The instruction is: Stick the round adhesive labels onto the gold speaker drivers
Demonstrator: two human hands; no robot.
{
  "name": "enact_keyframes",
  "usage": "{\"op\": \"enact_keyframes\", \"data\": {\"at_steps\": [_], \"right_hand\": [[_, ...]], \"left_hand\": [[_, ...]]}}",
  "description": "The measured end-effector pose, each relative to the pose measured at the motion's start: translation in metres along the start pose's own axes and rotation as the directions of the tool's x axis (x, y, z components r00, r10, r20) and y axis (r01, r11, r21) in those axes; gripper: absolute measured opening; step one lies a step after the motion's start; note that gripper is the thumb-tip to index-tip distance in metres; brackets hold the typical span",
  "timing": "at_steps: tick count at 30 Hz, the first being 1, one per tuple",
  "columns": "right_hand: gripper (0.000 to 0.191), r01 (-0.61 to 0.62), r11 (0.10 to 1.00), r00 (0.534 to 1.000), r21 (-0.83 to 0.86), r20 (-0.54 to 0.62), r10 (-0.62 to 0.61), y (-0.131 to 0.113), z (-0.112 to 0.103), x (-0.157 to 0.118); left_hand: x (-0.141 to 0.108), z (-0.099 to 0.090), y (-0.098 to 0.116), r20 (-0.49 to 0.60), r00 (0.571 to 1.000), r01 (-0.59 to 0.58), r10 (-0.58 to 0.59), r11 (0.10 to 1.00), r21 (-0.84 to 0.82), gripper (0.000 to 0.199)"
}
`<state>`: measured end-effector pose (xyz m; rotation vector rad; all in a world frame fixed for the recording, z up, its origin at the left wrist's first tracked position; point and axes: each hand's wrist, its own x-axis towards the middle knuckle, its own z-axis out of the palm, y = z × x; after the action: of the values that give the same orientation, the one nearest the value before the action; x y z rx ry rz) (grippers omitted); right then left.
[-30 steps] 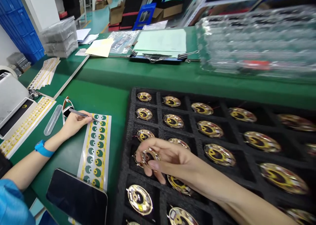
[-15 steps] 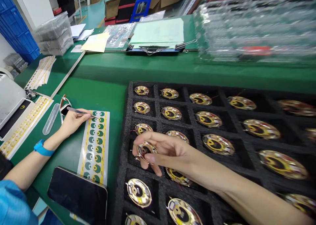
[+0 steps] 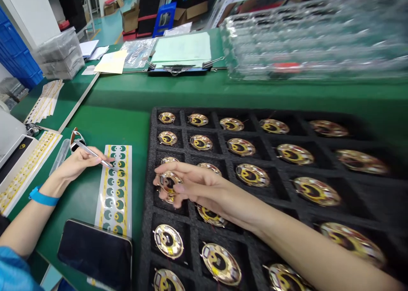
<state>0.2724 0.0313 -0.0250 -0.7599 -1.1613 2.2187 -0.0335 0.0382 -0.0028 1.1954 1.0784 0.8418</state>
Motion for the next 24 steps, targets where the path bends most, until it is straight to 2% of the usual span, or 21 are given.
{"op": "enact_keyframes", "data": {"at_steps": [2,5,8,10,13,17,20,24], "right_hand": [[0.033,0.001,1.0,0.999,0.006,-0.044,-0.001,0.0,0.004,0.0],[0.041,0.06,0.998,0.996,-0.005,-0.062,-0.061,0.011,0.014,-0.001],[0.045,0.104,0.994,0.993,-0.038,-0.05,-0.106,0.027,0.028,-0.004],[0.039,0.102,0.994,0.995,-0.03,-0.018,-0.103,0.035,0.037,-0.006],[0.031,0.065,0.998,0.997,0.006,0.052,-0.065,0.04,0.045,-0.009],[0.031,-0.003,0.999,0.998,0.047,0.064,0.0,0.041,0.045,-0.009],[0.033,0.015,0.993,0.996,0.116,0.085,-0.025,0.042,0.043,-0.008],[0.033,0.063,0.989,0.992,0.134,0.103,-0.077,0.042,0.041,-0.008]], "left_hand": [[-0.005,0.01,0.003,-0.039,0.999,-0.01,0.006,0.997,-0.08,0.026],[-0.017,0.038,0.007,-0.16,0.986,0.01,-0.05,0.971,-0.238,0.021],[-0.029,0.065,0.01,-0.221,0.971,0.025,-0.089,0.961,-0.277,0.02],[-0.035,0.075,0.01,-0.245,0.964,0.033,-0.103,0.961,-0.275,0.019],[-0.039,0.078,0.009,-0.239,0.964,0.048,-0.114,0.963,-0.265,0.018],[-0.04,0.076,0.004,-0.221,0.962,0.104,-0.16,0.964,-0.246,0.016],[-0.042,0.077,0.0,-0.194,0.963,0.135,-0.185,0.96,-0.243,0.015],[-0.044,0.078,-0.005,-0.137,0.978,0.123,-0.158,0.965,-0.234,0.008]]}}
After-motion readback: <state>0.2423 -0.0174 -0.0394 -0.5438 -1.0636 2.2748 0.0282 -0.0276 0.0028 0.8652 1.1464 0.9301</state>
